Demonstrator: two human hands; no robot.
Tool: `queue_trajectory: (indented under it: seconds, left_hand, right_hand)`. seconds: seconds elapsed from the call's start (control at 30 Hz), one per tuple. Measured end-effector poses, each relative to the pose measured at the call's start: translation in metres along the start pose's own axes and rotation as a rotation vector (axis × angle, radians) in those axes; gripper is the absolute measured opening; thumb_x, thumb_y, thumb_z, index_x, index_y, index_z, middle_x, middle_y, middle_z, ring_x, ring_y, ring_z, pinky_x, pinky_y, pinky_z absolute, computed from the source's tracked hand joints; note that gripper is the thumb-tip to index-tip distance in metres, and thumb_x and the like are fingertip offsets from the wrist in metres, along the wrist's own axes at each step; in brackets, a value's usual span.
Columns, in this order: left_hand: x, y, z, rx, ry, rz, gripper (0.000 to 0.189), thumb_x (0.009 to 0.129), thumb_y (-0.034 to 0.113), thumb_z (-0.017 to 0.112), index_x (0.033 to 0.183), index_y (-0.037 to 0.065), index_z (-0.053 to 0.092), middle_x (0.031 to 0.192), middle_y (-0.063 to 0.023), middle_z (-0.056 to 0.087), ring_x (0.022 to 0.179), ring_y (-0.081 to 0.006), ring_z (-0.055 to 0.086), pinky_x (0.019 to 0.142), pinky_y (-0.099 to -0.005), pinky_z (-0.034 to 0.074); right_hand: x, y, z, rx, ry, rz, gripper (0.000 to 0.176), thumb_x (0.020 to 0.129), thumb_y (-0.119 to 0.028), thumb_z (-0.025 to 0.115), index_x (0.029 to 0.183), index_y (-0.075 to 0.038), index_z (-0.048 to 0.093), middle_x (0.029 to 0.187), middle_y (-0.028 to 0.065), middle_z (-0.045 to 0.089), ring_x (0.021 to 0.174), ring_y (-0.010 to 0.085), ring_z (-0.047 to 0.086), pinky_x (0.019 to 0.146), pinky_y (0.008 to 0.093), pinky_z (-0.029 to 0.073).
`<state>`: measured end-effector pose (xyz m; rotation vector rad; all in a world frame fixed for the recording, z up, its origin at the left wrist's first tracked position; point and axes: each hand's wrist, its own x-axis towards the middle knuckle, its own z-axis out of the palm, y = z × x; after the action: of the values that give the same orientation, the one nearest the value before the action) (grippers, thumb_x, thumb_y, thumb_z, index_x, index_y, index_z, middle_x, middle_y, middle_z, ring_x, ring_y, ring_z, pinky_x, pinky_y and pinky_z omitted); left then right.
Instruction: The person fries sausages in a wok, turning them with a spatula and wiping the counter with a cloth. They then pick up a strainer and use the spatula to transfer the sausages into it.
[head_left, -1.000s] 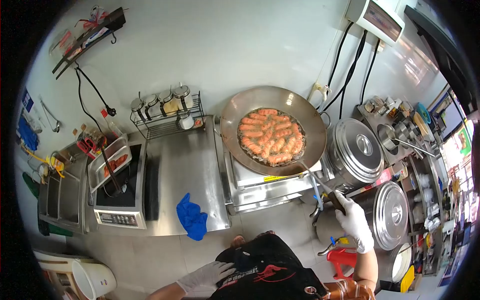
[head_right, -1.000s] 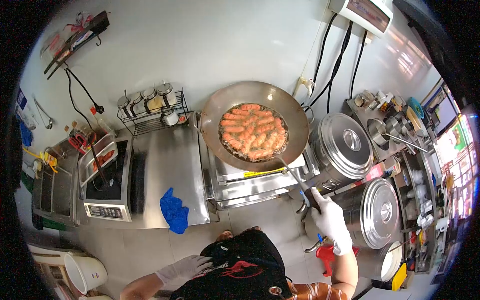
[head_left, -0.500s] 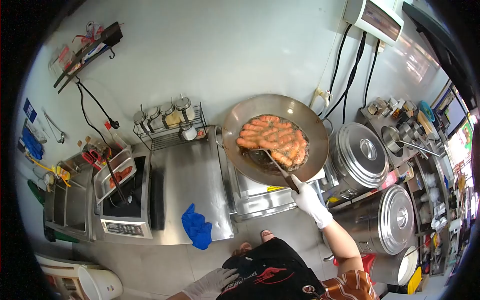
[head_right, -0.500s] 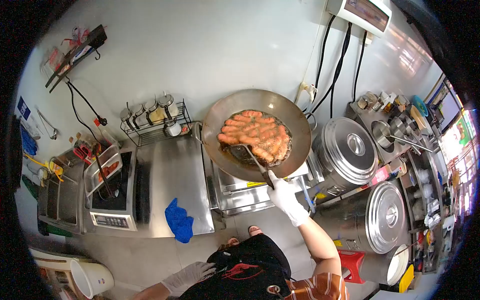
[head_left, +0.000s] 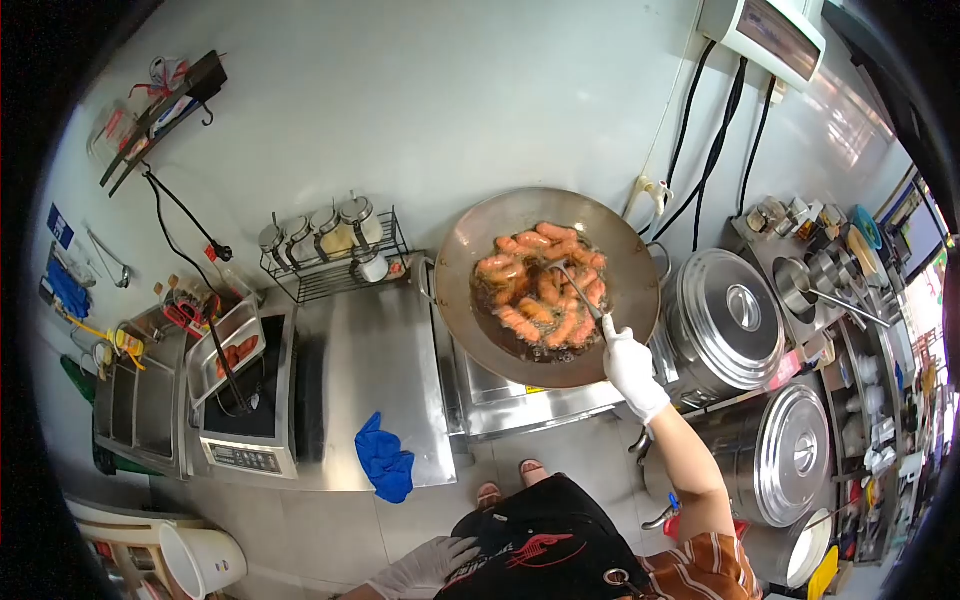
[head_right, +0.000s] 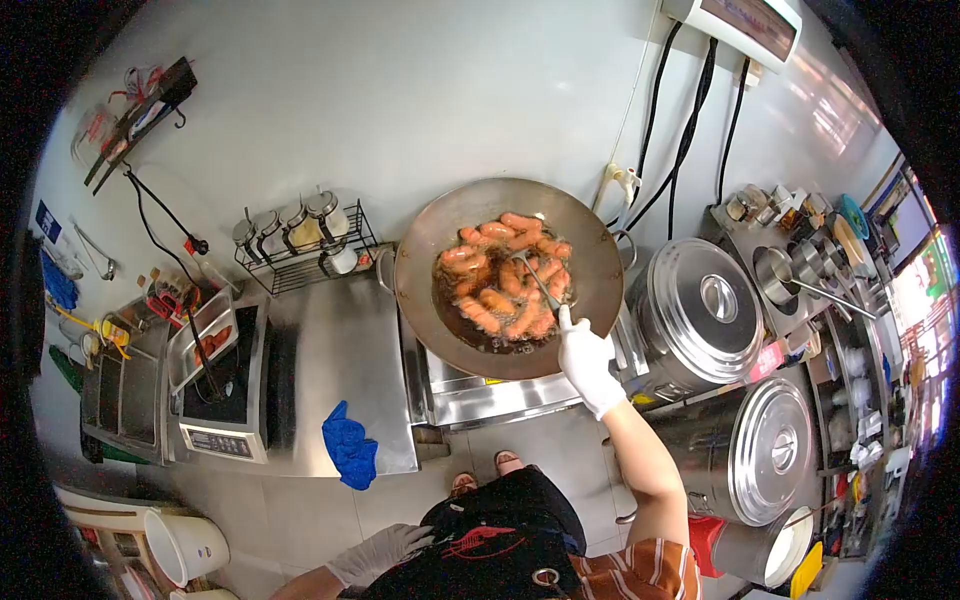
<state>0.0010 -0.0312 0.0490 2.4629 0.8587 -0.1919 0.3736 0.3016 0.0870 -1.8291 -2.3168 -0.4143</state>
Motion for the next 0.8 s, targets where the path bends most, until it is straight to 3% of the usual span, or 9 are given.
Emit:
queue_trajectory:
  seconds: [0.13,0.2,0.23,0.27,0.33,0.47,0.5,0.57,0.8]
  left_hand:
    - [0.007,-0.008,0.003,-0.012,0.035,0.052,0.044,0.096,0.023,0.044,0.138,0.007,0.041,0.141,-0.0094,0.043,0.112,-0.0247,0.054,0.100,-0.0360,0.041]
    - [0.010,-0.010,0.007,-0.016,0.061,0.069,0.045,0.095,0.023,0.046,0.137,0.007,0.042,0.141,-0.0099,0.043,0.110,-0.0252,0.055,0.099,-0.0367,0.042]
    - [0.011,-0.012,0.010,-0.019,0.087,0.087,0.046,0.093,0.022,0.049,0.136,0.007,0.042,0.140,-0.0104,0.044,0.108,-0.0257,0.056,0.097,-0.0374,0.043]
    - [0.012,-0.014,0.012,-0.018,0.085,0.088,0.046,0.093,0.022,0.049,0.136,0.007,0.042,0.140,-0.0104,0.044,0.108,-0.0257,0.056,0.097,-0.0374,0.043]
    - [0.015,-0.017,0.018,-0.105,0.092,0.129,0.058,0.082,0.020,0.057,0.135,0.003,0.041,0.138,-0.0194,0.046,0.111,-0.0329,0.057,0.095,-0.0409,0.044]
    - [0.021,-0.024,0.028,-0.138,0.035,0.136,0.066,0.077,0.020,0.062,0.136,0.003,0.039,0.139,-0.0196,0.044,0.113,-0.0341,0.055,0.096,-0.0420,0.043]
    - [0.022,-0.025,0.028,-0.120,0.035,0.157,0.070,0.075,0.021,0.064,0.137,0.003,0.038,0.140,-0.0196,0.042,0.115,-0.0345,0.054,0.097,-0.0424,0.043]
    - [0.022,-0.026,0.029,-0.102,0.034,0.176,0.075,0.072,0.021,0.067,0.138,0.003,0.037,0.142,-0.0195,0.041,0.116,-0.0349,0.053,0.098,-0.0427,0.042]
    - [0.022,-0.024,0.028,-0.104,0.016,0.161,0.082,0.068,0.022,0.069,0.140,0.004,0.034,0.144,-0.0187,0.038,0.119,-0.0343,0.050,0.099,-0.0429,0.042]
  right_hand:
    - [-0.027,0.015,-0.021,-0.049,-0.056,-0.048,0.058,0.078,-0.006,0.054,0.136,-0.006,0.048,0.079,0.0170,0.057,0.055,0.0274,0.061,0.044,0.0390,0.047]
    - [-0.044,0.018,-0.033,-0.063,-0.041,-0.098,0.058,0.078,-0.005,0.050,0.137,-0.004,0.048,0.082,0.0192,0.059,0.069,0.0306,0.063,0.053,0.0403,0.051]
    - [-0.048,0.014,-0.050,0.064,-0.264,0.005,0.059,0.078,-0.005,0.051,0.137,-0.004,0.047,0.083,0.0211,0.061,0.067,0.0308,0.063,0.053,0.0407,0.051]
    - [-0.053,0.013,-0.060,0.064,-0.265,0.007,0.059,0.078,-0.005,0.051,0.137,-0.004,0.047,0.083,0.0211,0.061,0.067,0.0308,0.063,0.053,0.0407,0.051]
    - [-0.066,0.011,-0.073,0.164,-0.346,0.072,0.063,0.078,-0.011,0.061,0.138,-0.007,0.046,0.105,0.0300,0.062,0.070,0.0373,0.066,0.061,0.0440,0.053]
    - [-0.080,0.019,-0.086,0.395,-0.334,0.077,0.064,0.078,-0.012,0.062,0.140,-0.007,0.044,0.106,0.0288,0.061,0.087,0.0404,0.064,0.075,0.0437,0.052]
    - [-0.082,0.021,-0.091,0.395,-0.332,0.079,0.064,0.078,-0.012,0.062,0.140,-0.007,0.044,0.106,0.0288,0.061,0.087,0.0404,0.064,0.075,0.0437,0.052]
    - [-0.083,0.025,-0.103,0.467,-0.209,0.054,0.063,0.079,-0.010,0.059,0.140,-0.007,0.044,0.089,0.0216,0.061,0.078,0.0389,0.062,0.072,0.0443,0.050]
    - [-0.098,0.039,-0.176,0.399,-0.316,0.232,0.065,0.078,-0.010,0.061,0.141,-0.013,0.044,0.097,0.0216,0.059,0.084,0.0389,0.062,0.075,0.0443,0.050]
